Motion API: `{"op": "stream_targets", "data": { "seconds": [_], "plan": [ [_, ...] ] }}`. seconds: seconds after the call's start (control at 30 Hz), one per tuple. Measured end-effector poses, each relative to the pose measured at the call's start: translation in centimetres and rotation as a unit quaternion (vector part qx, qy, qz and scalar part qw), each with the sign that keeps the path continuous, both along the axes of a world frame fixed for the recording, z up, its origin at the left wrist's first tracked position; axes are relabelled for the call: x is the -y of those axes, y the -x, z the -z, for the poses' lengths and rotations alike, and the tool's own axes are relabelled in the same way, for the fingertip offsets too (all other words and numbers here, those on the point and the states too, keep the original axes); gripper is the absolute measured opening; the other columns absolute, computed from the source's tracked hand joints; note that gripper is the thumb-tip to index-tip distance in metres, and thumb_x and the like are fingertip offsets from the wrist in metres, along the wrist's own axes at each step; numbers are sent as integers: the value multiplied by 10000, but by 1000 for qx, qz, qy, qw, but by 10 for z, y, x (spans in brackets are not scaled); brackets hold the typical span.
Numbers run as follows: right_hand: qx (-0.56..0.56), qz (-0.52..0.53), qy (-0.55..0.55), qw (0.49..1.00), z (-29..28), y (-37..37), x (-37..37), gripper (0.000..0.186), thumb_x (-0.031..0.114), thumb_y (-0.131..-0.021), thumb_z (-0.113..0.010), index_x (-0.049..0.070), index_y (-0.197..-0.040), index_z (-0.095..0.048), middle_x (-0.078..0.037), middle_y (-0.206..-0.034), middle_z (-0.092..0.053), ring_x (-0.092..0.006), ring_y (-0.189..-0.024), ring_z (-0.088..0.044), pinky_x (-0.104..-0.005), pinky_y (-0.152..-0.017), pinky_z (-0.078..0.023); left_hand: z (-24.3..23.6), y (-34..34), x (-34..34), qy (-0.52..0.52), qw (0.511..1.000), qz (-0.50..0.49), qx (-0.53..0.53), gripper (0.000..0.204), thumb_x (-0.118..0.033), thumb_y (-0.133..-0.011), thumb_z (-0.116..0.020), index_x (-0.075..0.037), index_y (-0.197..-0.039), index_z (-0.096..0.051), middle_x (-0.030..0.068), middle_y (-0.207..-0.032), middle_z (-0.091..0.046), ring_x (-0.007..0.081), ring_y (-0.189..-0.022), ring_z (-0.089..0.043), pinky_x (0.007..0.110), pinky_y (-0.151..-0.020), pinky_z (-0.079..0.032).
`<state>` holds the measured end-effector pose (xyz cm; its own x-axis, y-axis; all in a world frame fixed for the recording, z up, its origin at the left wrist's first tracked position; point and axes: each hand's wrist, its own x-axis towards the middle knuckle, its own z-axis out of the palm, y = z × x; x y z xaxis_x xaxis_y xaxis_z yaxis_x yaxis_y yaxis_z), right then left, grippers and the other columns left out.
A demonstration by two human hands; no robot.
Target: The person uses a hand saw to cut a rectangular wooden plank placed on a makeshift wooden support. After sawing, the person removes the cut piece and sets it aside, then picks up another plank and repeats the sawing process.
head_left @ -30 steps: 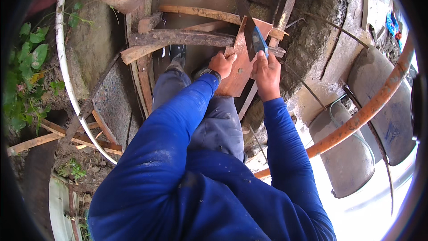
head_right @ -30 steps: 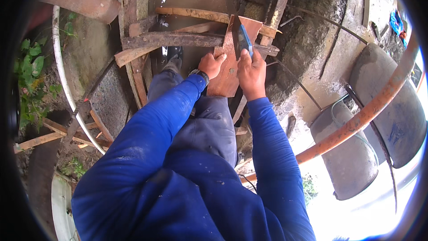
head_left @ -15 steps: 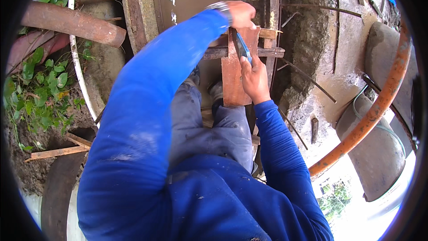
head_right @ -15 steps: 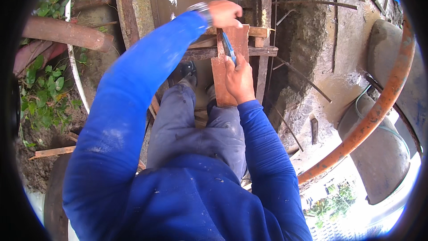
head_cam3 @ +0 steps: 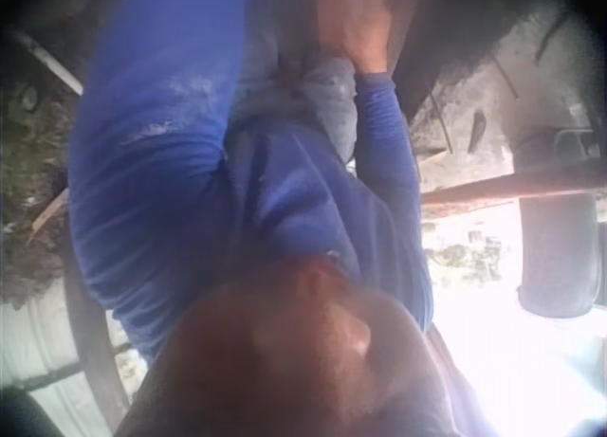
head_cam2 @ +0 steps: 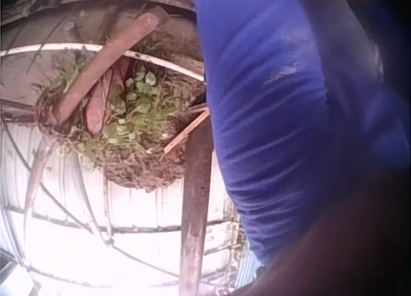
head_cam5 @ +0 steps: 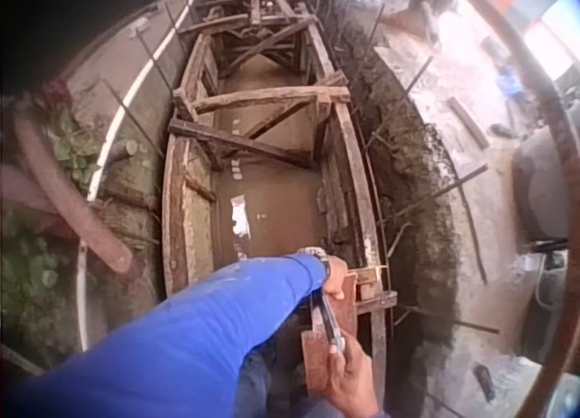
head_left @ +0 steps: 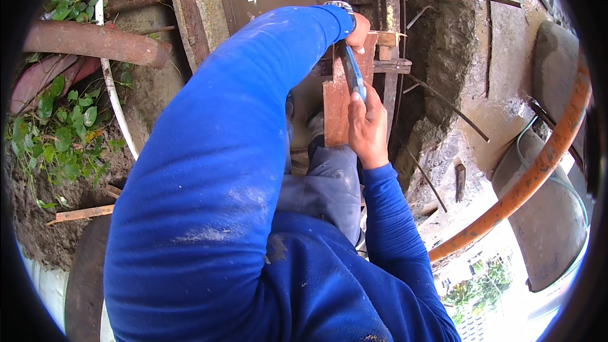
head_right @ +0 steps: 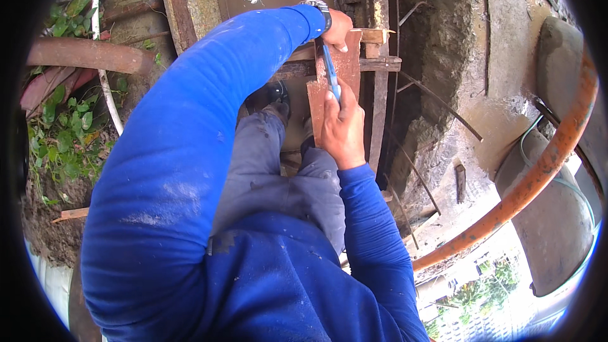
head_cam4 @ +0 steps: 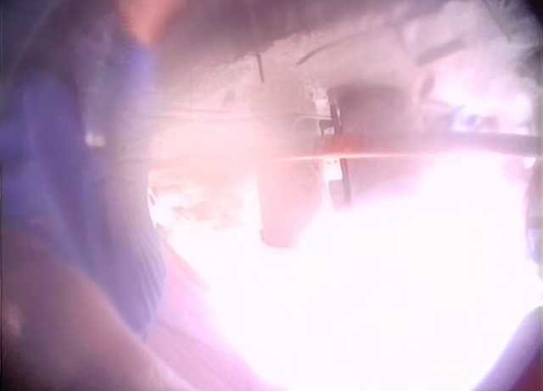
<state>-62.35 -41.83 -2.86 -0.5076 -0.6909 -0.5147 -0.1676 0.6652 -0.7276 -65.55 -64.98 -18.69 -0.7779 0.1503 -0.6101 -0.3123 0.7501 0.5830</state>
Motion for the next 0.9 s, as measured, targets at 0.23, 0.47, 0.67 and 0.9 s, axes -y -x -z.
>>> {"op": "stream_targets", "data": {
  "seconds": [0.23,0.47,0.67,0.9],
  "plan": [
    [-65,-41,82,994,40,-6,-2,335,174,-1094,-607,-33,-1351,-660,-304,-932,-727,-486,-889,-750,-524,-777,-564,-7,-3,17,27,999,33,3,519,-448,-882,-871,21,-1099,-826,215,-1125,-810,388,-1109,-765,493,-1002,-583],
    [-103,-71,63,990,10,-12,21,311,212,-1095,-607,-50,-1259,-637,-324,-861,-698,-560,-832,-683,-600,-706,-520,-12,-5,11,64,997,28,24,576,-457,-881,-877,13,-1206,-799,204,-1205,-799,415,-1162,-749,516,-1026,-588],
    [150,107,-68,980,-160,-22,-91,444,221,-1130,-576,-64,-1470,-590,23,-812,-599,-39,-665,-521,-234,-583,-420,7,-11,8,52,999,10,5,604,-452,-882,-880,15,-1251,-781,223,-1247,-783,427,-1199,-733,516,-1047,-575],
    [63,32,-21,997,-23,-3,-18,271,211,-1132,-585,-36,-1178,-689,-69,-702,-562,-113,-624,-504,-339,-561,-410,-5,-6,9,58,998,30,17,566,-434,-892,-864,5,-1241,-787,212,-1222,-791,420,-1194,-736,514,-1040,-577]
  ]
}}
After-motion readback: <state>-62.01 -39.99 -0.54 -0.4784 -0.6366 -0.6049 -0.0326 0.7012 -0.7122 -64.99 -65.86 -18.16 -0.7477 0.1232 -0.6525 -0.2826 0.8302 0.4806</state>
